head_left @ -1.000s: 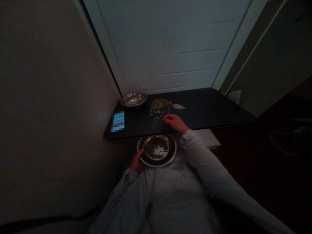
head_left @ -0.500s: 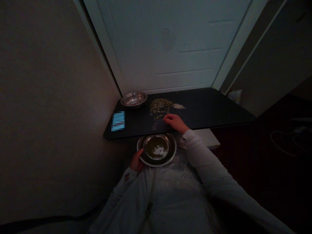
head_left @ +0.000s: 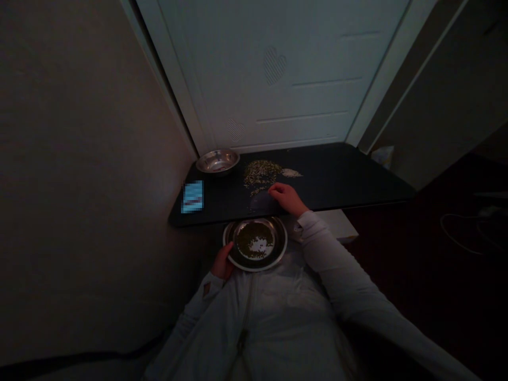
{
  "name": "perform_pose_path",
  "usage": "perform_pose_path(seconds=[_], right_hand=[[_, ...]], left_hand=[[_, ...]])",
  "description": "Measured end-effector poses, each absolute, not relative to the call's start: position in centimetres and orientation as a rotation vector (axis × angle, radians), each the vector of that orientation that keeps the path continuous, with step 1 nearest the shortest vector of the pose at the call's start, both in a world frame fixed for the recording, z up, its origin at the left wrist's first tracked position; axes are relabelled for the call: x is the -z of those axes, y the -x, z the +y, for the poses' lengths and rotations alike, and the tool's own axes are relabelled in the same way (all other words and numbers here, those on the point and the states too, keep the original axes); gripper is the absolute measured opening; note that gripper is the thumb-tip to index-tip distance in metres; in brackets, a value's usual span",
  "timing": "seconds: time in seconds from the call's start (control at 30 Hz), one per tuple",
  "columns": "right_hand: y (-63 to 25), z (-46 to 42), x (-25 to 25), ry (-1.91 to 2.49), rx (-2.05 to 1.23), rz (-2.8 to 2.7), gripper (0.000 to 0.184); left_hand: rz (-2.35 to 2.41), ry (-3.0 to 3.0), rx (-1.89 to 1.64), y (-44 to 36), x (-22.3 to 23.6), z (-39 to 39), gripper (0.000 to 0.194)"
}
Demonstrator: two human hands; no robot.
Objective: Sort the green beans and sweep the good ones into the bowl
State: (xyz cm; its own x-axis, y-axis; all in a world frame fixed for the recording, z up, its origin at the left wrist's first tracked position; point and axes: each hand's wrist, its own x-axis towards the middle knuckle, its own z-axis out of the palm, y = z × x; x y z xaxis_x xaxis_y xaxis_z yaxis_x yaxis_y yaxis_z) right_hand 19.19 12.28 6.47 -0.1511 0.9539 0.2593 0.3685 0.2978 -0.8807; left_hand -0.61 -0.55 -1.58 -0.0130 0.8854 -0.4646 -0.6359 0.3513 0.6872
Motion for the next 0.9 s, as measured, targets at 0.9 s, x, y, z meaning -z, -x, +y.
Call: perform_pose_path(seconds=[0.9], right_hand=[[-19.18,12.33,-6.28,1.258,-0.748,-1.712,0.014]], left_hand=[[1.012,-0.255,-1.234,0.17,0.92,-0.70,0.016]])
